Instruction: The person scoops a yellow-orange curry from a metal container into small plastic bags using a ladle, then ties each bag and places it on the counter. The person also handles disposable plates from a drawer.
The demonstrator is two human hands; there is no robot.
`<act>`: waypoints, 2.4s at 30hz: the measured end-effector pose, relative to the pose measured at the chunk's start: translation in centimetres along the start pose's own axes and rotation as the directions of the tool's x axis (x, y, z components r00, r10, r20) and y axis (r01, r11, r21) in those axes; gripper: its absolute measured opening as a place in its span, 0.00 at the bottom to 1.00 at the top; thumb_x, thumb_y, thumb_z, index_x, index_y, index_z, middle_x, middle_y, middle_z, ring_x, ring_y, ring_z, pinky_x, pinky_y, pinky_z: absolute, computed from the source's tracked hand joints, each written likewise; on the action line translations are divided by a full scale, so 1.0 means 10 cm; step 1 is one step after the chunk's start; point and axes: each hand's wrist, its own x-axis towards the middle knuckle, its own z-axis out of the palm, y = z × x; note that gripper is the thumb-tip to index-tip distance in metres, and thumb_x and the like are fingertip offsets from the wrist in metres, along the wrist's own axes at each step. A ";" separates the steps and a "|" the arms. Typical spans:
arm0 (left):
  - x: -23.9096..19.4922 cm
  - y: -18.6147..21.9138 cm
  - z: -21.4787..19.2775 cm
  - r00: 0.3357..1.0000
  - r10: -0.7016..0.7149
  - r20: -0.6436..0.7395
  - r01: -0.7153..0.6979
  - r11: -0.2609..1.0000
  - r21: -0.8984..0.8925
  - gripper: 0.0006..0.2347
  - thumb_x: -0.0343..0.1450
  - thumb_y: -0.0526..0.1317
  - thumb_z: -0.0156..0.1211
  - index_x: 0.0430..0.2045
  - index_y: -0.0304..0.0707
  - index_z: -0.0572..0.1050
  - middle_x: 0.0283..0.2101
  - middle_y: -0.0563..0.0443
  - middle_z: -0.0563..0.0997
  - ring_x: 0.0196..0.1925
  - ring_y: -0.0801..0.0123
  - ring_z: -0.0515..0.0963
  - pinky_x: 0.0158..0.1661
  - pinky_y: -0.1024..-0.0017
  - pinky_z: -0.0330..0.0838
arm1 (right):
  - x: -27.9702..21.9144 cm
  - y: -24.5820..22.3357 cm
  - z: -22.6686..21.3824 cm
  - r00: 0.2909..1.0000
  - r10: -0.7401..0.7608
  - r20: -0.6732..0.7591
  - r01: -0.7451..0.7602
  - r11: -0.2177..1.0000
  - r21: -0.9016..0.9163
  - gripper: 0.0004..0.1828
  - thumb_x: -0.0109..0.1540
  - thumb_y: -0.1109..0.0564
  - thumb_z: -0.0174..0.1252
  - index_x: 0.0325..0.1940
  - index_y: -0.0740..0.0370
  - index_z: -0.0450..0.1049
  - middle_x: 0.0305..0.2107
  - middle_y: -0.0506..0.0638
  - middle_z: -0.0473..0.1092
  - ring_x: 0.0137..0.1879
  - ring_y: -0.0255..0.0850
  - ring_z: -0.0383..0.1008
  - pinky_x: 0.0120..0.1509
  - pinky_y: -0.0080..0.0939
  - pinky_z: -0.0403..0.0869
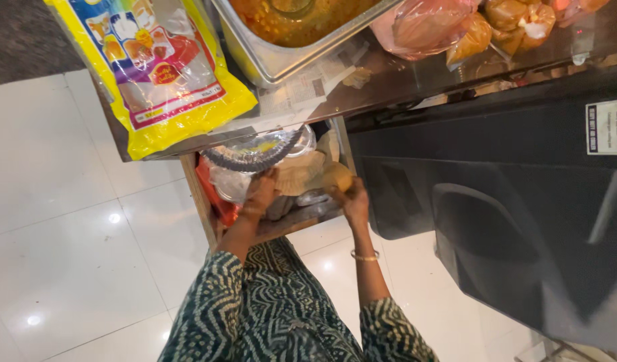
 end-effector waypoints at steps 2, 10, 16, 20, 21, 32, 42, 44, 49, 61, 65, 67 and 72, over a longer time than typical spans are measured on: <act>-0.04 -0.07 0.10 0.994 -0.009 0.106 0.014 0.999 -0.047 0.23 0.65 0.45 0.68 0.55 0.39 0.73 0.60 0.45 0.74 0.61 0.54 0.75 0.60 0.59 0.70 | -0.20 0.01 -0.18 0.966 -0.234 -0.112 0.205 0.952 -0.227 0.28 0.59 0.59 0.71 0.59 0.68 0.68 0.44 0.58 0.76 0.48 0.46 0.77 0.51 0.41 0.75; 0.08 -0.18 0.08 0.968 0.009 -0.251 -0.050 0.987 -0.155 0.26 0.66 0.49 0.67 0.57 0.38 0.72 0.56 0.45 0.74 0.55 0.50 0.72 0.55 0.55 0.66 | -0.40 -0.14 -0.11 0.984 -0.179 -0.023 0.151 0.886 -0.439 0.11 0.64 0.58 0.66 0.46 0.67 0.76 0.34 0.57 0.77 0.38 0.44 0.77 0.46 0.42 0.74; 0.26 -0.33 0.10 0.896 -0.106 -0.431 0.156 0.984 0.082 0.26 0.62 0.40 0.65 0.59 0.44 0.74 0.60 0.52 0.73 0.62 0.57 0.69 0.60 0.48 0.60 | -0.41 -0.20 0.06 0.918 -0.397 -0.003 0.351 0.815 -0.461 0.12 0.61 0.62 0.62 0.48 0.69 0.73 0.34 0.57 0.75 0.38 0.50 0.76 0.48 0.53 0.69; 0.15 -0.49 0.25 0.898 0.016 -0.440 0.049 0.989 0.136 0.12 0.68 0.35 0.60 0.45 0.46 0.78 0.58 0.53 0.77 0.64 0.59 0.72 0.65 0.47 0.56 | -0.36 -0.22 -0.04 0.881 -0.472 -0.039 0.389 0.767 -0.511 0.15 0.62 0.67 0.55 0.54 0.67 0.71 0.41 0.60 0.73 0.47 0.57 0.76 0.57 0.56 0.70; 0.08 -0.52 0.26 0.912 0.015 -0.410 0.046 0.989 0.139 0.11 0.69 0.34 0.59 0.44 0.45 0.79 0.55 0.55 0.79 0.63 0.62 0.74 0.66 0.47 0.56 | -0.35 -0.22 -0.04 0.879 -0.477 -0.027 0.398 0.763 -0.509 0.14 0.63 0.68 0.54 0.53 0.65 0.72 0.43 0.61 0.72 0.50 0.58 0.75 0.57 0.50 0.75; -1.48 0.90 0.06 0.924 0.293 -0.247 -0.374 0.830 -0.414 0.09 0.71 0.33 0.57 0.41 0.43 0.82 0.49 0.54 0.85 0.47 0.64 0.83 0.60 0.58 0.69 | -0.26 0.44 -0.06 0.890 0.429 0.152 -0.455 0.859 0.236 0.19 0.65 0.48 0.62 0.52 0.62 0.69 0.40 0.48 0.70 0.41 0.40 0.73 0.40 0.46 0.76; -1.14 -0.29 -0.14 0.933 -0.226 -0.279 0.181 0.967 -0.177 0.22 0.60 0.44 0.66 0.48 0.36 0.81 0.57 0.30 0.74 0.58 0.32 0.71 0.54 0.43 0.65 | -0.46 -0.05 -1.35 0.890 0.269 -0.369 -0.247 0.963 0.106 0.11 0.65 0.55 0.62 0.30 0.60 0.70 0.19 0.43 0.62 0.23 0.33 0.56 0.24 0.40 0.55; -1.05 -0.48 -0.04 0.944 -0.291 0.157 0.266 0.950 0.164 0.23 0.57 0.50 0.69 0.46 0.47 0.80 0.64 0.38 0.68 0.69 0.39 0.62 0.62 0.42 0.56 | -0.55 -0.38 -1.46 0.856 0.178 -0.486 -0.230 0.972 -0.050 0.11 0.66 0.56 0.60 0.32 0.62 0.70 0.19 0.45 0.63 0.24 0.34 0.58 0.27 0.42 0.58; -0.92 -0.42 0.42 0.943 -0.322 0.080 0.311 0.942 0.124 0.11 0.73 0.47 0.61 0.41 0.42 0.80 0.57 0.46 0.78 0.61 0.49 0.75 0.58 0.54 0.71 | -0.91 -0.90 -1.25 0.810 -0.300 -0.504 0.042 0.887 -0.460 0.06 0.67 0.61 0.56 0.40 0.69 0.72 0.26 0.51 0.69 0.31 0.38 0.65 0.37 0.45 0.66; -0.11 0.48 1.49 0.989 -0.133 0.060 0.145 0.944 -0.296 0.20 0.66 0.36 0.58 0.54 0.42 0.70 0.62 0.41 0.76 0.43 0.43 0.81 0.39 0.46 0.76 | -1.36 -1.52 -1.07 0.744 -0.432 -0.510 0.160 0.856 -0.492 0.04 0.67 0.66 0.52 0.42 0.71 0.71 0.29 0.51 0.63 0.33 0.40 0.61 0.37 0.42 0.61; -0.31 0.07 1.26 0.971 -0.235 0.045 0.236 0.906 -0.351 0.09 0.73 0.41 0.58 0.44 0.43 0.73 0.36 0.36 0.83 0.39 0.42 0.83 0.41 0.48 0.76 | -1.44 -1.44 -1.34 0.792 0.163 -0.589 -0.204 0.979 -0.002 0.10 0.68 0.55 0.57 0.37 0.64 0.71 0.19 0.44 0.56 0.23 0.35 0.50 0.25 0.41 0.50; -0.56 -0.23 0.95 0.944 -0.286 -0.165 0.174 0.855 -0.489 0.06 0.72 0.39 0.58 0.41 0.44 0.74 0.34 0.36 0.82 0.37 0.40 0.82 0.38 0.48 0.75 | -1.45 -1.23 -1.49 0.766 0.323 -0.556 -0.348 0.935 0.063 0.13 0.68 0.52 0.58 0.36 0.63 0.70 0.17 0.44 0.55 0.18 0.36 0.49 0.20 0.41 0.47; -1.03 -0.72 0.10 0.802 -0.546 -0.244 0.332 0.745 -0.579 0.09 0.71 0.33 0.57 0.44 0.41 0.71 0.37 0.33 0.81 0.39 0.40 0.81 0.39 0.51 0.74 | -0.99 -0.43 -1.38 0.878 0.277 -0.390 -0.297 0.955 0.009 0.13 0.66 0.50 0.59 0.39 0.64 0.75 0.17 0.44 0.62 0.17 0.33 0.54 0.18 0.38 0.53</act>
